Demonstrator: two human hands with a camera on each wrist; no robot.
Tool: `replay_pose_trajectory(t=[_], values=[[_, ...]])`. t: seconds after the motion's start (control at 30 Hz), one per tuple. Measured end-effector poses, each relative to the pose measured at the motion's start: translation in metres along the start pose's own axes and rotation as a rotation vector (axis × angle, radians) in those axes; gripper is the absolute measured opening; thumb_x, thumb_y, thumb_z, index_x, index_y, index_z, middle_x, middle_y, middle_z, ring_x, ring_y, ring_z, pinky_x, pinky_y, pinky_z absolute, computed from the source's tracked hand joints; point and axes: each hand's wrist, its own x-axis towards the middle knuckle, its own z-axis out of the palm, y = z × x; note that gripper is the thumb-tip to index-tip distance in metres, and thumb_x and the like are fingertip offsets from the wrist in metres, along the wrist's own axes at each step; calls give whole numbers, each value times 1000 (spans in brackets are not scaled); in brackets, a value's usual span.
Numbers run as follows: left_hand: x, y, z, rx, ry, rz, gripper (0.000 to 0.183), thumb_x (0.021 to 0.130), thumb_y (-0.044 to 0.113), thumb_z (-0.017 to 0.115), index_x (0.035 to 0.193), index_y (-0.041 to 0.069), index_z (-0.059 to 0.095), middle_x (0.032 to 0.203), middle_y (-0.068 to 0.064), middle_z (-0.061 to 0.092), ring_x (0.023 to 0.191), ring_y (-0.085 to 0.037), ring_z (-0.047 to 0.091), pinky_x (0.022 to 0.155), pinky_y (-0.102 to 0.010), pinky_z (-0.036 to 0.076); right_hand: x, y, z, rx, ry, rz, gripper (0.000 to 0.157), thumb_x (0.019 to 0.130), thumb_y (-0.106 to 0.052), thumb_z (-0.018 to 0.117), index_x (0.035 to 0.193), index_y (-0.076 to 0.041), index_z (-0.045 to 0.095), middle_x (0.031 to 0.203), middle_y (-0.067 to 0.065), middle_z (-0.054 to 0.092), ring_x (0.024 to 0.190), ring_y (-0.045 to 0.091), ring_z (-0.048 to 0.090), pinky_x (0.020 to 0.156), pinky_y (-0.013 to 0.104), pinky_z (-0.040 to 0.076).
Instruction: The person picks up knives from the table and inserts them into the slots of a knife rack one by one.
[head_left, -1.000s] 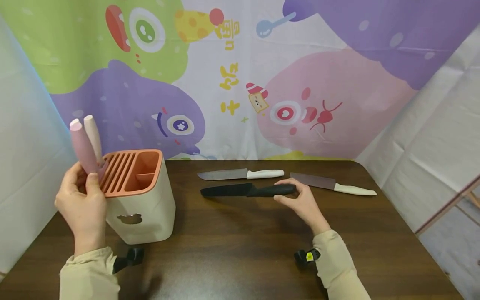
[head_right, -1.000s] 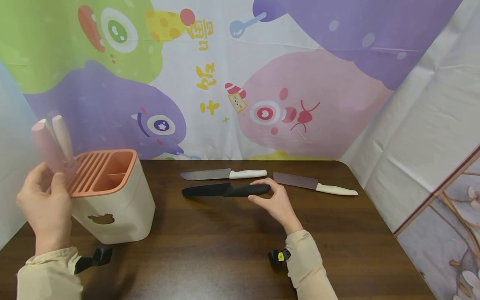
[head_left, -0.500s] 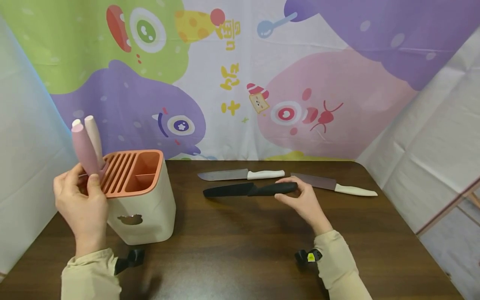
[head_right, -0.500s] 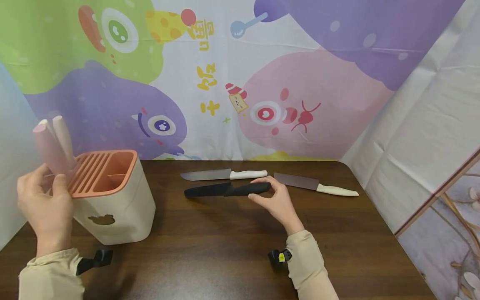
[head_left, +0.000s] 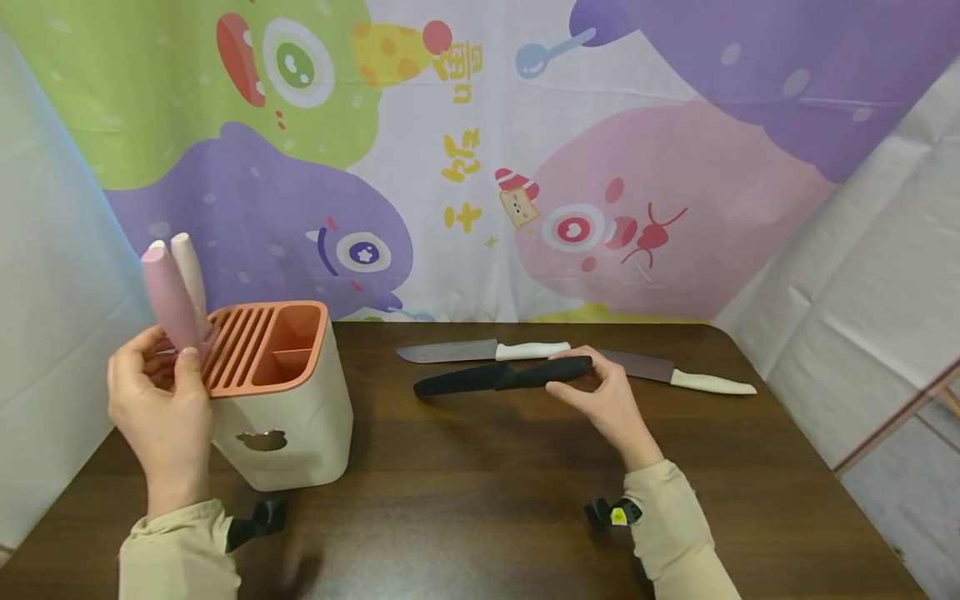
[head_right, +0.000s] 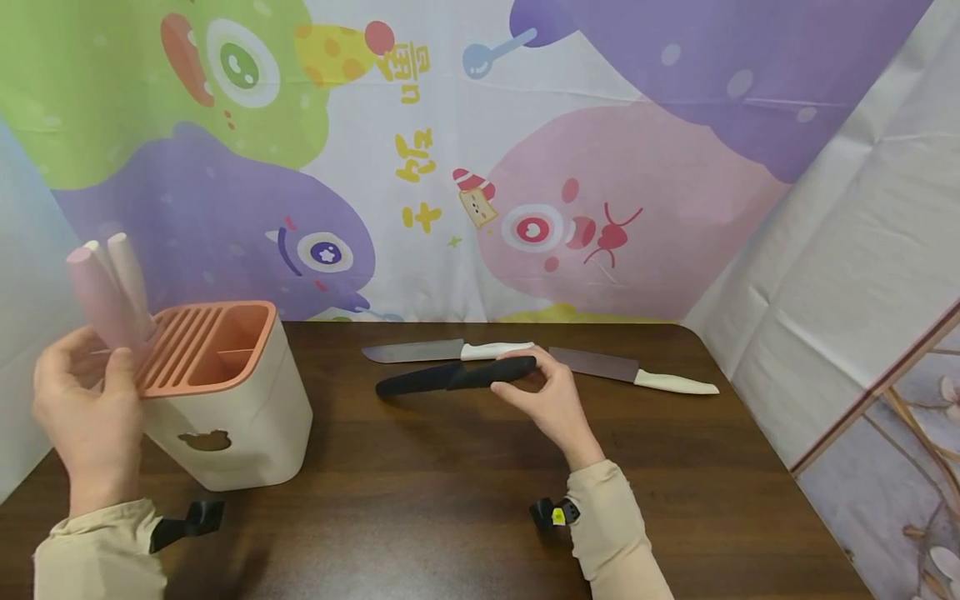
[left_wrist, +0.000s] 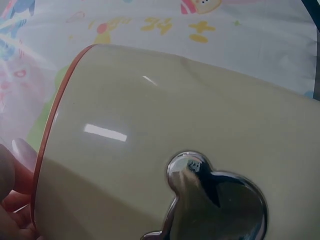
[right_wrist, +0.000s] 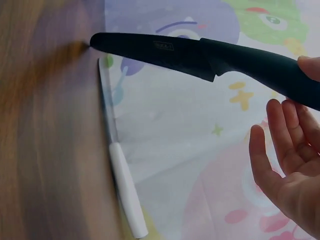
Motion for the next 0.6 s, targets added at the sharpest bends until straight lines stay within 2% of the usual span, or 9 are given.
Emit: replay_pose_trajectory(t=[0.33,0.6], values=[[-1,0,-2,-43,25,-44,28,84,5,59,111,12,61,93,18,46,80,4,49,69,-13,39,0,-11,4,39,35,-8,30,74,-4,73,102,-1,61,97,-1,63,86,11,62,77,24,52],[0,-1,-1,-50,40,-52,28,83,5,60,110,11,61,92,19,47,79,4,49,67,-13,38,-1,-20,8,103,71,-18,32,75,-1,71,106,2,60,96,-3,65,89,12,64,82,26,51]])
